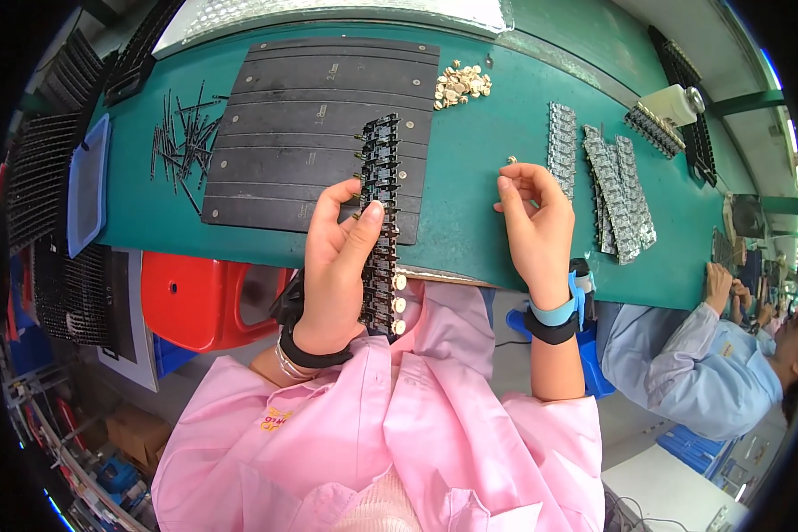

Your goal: The person picks up small white components and presses them one by one into a circuit board strip. After filling the strip, the person places it onto a rack and picks up a new strip to repeat the process.

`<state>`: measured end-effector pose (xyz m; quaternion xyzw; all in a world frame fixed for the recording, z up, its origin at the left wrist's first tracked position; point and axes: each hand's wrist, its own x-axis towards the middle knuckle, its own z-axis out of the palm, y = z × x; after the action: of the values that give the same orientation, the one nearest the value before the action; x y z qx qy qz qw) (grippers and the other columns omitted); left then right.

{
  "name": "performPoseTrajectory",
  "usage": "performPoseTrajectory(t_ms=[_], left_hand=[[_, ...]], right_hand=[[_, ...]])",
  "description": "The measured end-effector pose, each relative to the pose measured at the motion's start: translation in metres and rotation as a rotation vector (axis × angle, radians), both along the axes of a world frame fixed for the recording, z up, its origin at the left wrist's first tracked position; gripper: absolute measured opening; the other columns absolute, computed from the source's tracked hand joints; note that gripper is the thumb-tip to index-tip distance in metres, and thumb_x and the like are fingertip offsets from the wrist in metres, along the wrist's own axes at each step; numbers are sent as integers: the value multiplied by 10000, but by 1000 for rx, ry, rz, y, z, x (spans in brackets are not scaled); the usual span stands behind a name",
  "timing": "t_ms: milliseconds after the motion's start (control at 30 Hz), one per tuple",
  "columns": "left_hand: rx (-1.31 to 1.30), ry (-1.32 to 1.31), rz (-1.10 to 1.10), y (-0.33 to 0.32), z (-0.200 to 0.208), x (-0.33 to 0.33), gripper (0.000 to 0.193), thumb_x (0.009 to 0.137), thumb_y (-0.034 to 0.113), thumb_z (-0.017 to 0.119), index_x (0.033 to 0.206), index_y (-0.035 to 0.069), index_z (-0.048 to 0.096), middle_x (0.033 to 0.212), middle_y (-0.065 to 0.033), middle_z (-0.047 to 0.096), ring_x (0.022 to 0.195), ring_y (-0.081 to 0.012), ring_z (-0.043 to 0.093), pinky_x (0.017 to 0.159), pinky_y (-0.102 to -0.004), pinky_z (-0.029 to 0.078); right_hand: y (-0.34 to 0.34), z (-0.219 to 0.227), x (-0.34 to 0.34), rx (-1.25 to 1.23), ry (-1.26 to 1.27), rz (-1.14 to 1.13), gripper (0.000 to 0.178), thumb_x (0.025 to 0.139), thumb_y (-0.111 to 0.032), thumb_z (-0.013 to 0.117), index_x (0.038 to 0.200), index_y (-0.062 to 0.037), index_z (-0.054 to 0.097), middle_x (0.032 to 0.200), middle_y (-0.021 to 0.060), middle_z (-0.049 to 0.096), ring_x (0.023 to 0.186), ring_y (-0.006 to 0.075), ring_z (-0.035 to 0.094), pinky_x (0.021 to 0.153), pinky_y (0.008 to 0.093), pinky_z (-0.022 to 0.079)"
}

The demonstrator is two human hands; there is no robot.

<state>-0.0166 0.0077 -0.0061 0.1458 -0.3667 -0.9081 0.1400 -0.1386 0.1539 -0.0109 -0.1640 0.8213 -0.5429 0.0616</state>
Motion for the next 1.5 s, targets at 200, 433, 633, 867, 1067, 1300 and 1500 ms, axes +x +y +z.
performPoseTrajectory(t_ms=[200,433,633,867,1067,1300,1500], left_hand=[[-13,-4,7,1,1,0,298,875,115,457,1106,33,288,853,-82,576,681,-48,526,552,-175,446],[-23,4,2,-1,-2,-1,300,874,115,459,1105,32,287,838,-79,579,679,-47,528,547,-176,445],[17,0,-15,1,-1,-2,299,875,112,458,1106,32,287,843,-79,578,685,-45,524,555,-176,439],[-4,14,-23,2,-2,-1,294,878,107,451,1110,32,287,865,-79,575,717,-44,522,602,-172,427],[-5,11,-13,2,1,1,292,877,103,451,1108,31,288,875,-80,571,735,-50,519,623,-178,427],[20,17,-7,4,1,1,288,875,98,454,1104,32,292,893,-83,565,752,-54,515,639,-183,429],[21,23,-18,5,1,0,288,873,98,457,1099,34,291,884,-83,564,719,-56,523,601,-186,439]], right_hand=[[5,-6,-23,-11,39,-68,134,814,-70,528,909,24,535,807,22,543,701,61,510,598,198,441],[16,7,-17,-254,-96,-100,153,827,-106,517,932,6,521,789,30,526,683,69,490,566,193,417],[8,25,22,-641,-414,179,148,840,-112,491,956,-20,494,779,52,513,639,95,471,536,176,373],[3,31,44,-1005,-1130,454,133,859,-102,460,974,-35,456,816,61,471,700,113,441,562,173,377],[-2,27,49,-959,-1076,384,168,856,-115,468,994,-39,410,823,53,435,694,103,383,524,146,357],[-1,26,53,-802,-916,346,155,843,-105,498,970,-22,469,875,62,475,753,109,410,573,161,377],[-3,21,60,-712,-733,330,146,783,-83,587,892,-7,527,872,84,534,708,107,456,597,188,398]])
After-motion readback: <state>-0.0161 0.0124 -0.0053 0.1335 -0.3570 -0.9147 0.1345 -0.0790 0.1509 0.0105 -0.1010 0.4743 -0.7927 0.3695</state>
